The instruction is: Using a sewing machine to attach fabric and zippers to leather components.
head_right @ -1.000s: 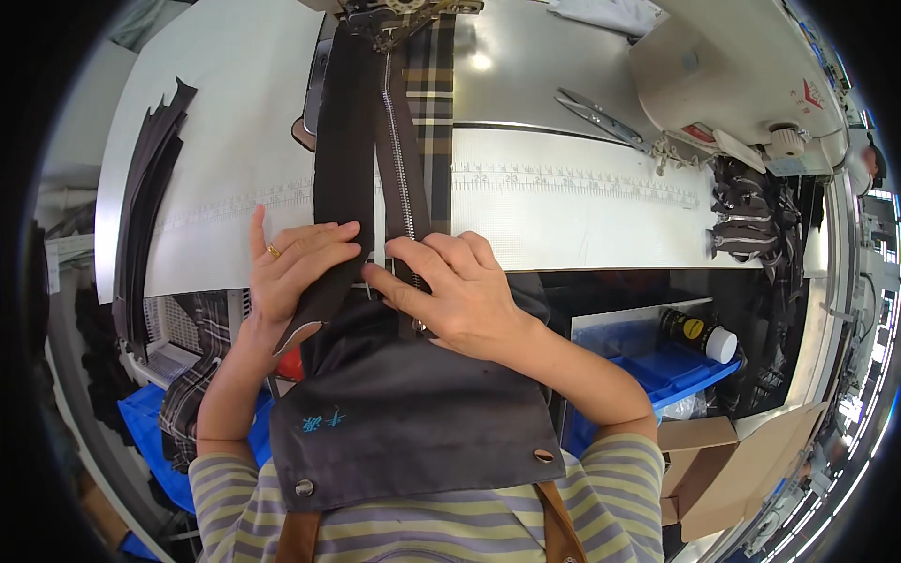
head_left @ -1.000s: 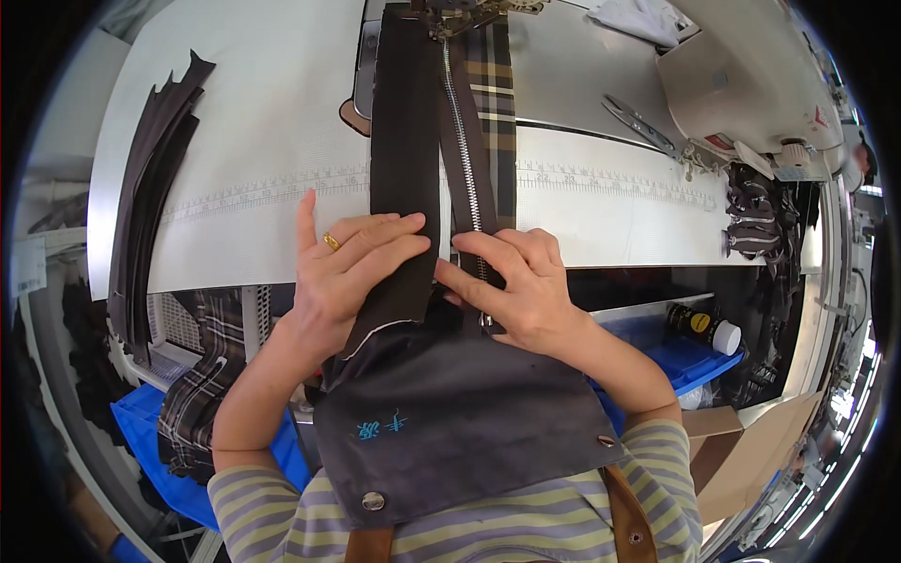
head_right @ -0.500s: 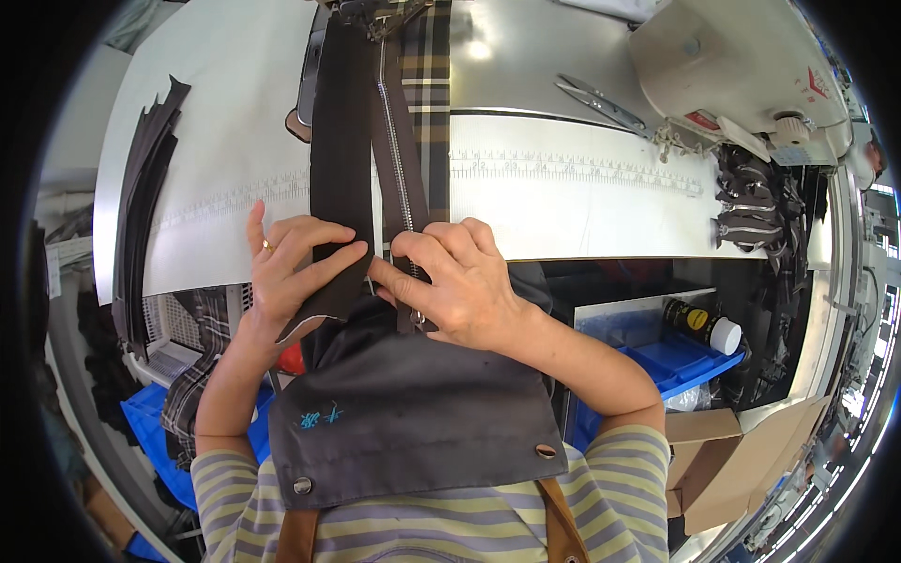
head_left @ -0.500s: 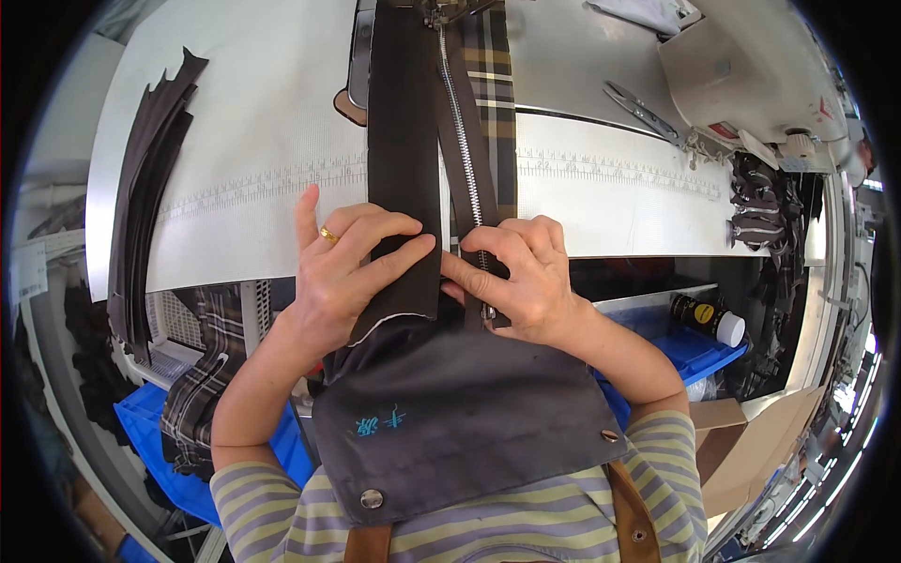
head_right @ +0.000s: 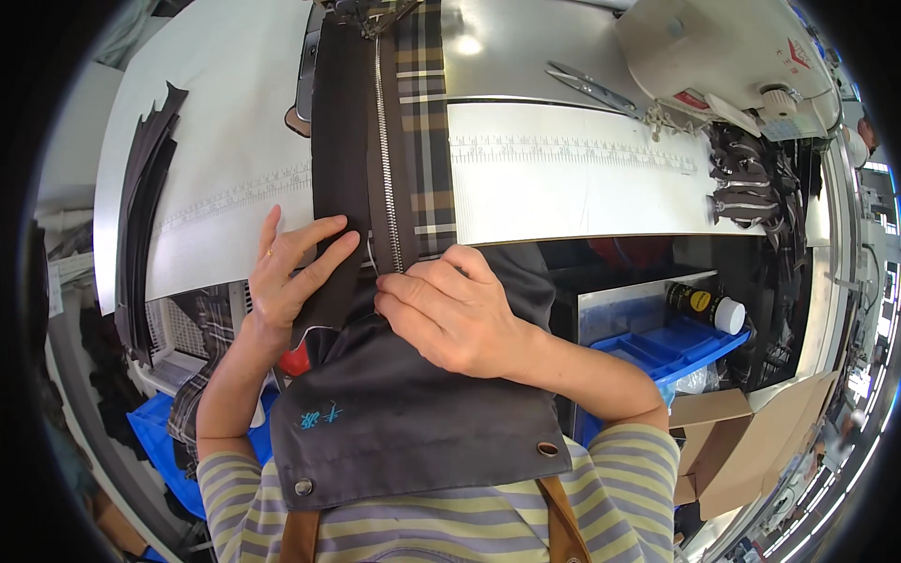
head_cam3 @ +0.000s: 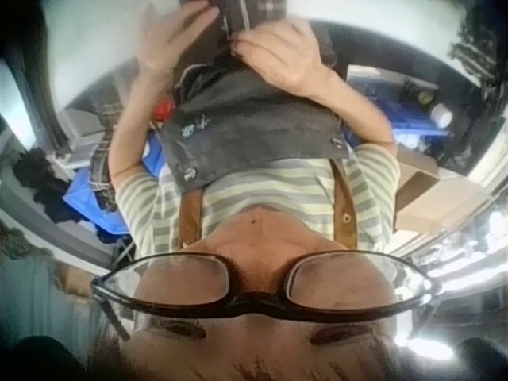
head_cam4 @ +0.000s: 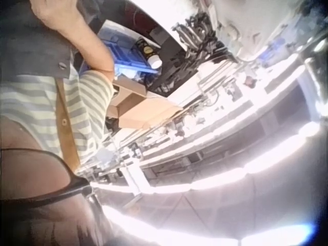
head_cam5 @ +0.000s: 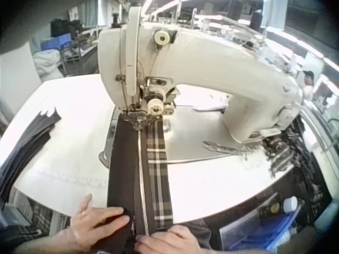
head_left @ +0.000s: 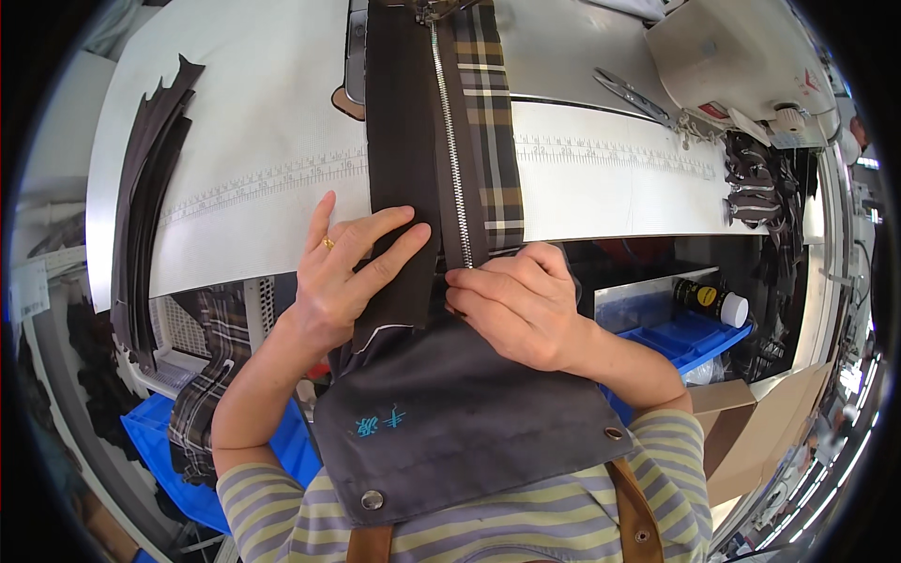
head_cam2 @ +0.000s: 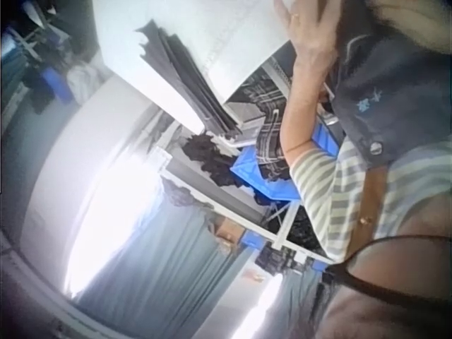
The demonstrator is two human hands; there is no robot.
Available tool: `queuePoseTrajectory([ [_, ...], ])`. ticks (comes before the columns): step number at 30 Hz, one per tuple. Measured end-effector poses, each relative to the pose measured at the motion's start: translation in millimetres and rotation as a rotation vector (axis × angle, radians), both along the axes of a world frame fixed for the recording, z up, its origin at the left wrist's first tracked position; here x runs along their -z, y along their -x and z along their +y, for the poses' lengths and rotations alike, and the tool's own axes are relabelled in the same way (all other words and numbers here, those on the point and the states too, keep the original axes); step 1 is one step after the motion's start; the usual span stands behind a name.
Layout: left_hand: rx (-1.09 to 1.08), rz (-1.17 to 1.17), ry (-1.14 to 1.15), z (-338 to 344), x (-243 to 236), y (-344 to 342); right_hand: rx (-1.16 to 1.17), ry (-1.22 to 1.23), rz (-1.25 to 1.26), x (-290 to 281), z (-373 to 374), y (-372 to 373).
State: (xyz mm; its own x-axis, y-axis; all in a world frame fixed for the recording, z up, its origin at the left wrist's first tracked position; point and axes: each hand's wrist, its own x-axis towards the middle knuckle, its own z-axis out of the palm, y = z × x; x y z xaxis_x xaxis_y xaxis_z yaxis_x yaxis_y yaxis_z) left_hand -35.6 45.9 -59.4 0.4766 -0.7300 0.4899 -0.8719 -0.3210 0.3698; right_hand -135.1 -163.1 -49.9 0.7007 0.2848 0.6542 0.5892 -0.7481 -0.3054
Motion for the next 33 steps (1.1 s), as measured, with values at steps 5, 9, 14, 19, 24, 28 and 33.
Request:
queuePoseTrajectory([
  [5, -0.002, 0.010, -0.001, 0.1, -0.9, -0.1, -0.001, 0.036, 0.049, 0.9, 4.9, -0.6],
  [9, -0.003, 0.011, 0.033, -1.4, 3.2, 1.2, 0.003, 0.019, -0.007, -1.4, 14.1, -2.7],
  [14, 0.002, 0.040, -0.003, -2.8, 1.3, 1.7, -0.011, 0.030, 0.001, 4.3, 16.5, -3.7],
  [19, 0.003, 0.031, -0.009, -4.9, -2.9, 1.3, -0.069, 0.013, 0.088, 3.8, 10.2, -3.1],
  [24, -0.008, 0.053, -0.057, -2.3, -4.9, 1.2, -0.086, 0.021, 0.088, -5.6, -22.3, -19.4],
  [28, -0.010, 0.073, -0.057, -3.4, -4.9, 1.3, -0.063, 0.140, 0.081, 6.3, -23.4, -14.4],
  [33, -0.009, 0.081, -0.030, -5.2, -5.3, 0.8, 0.044, 0.219, -0.044, 27.5, -10.7, -12.4],
])
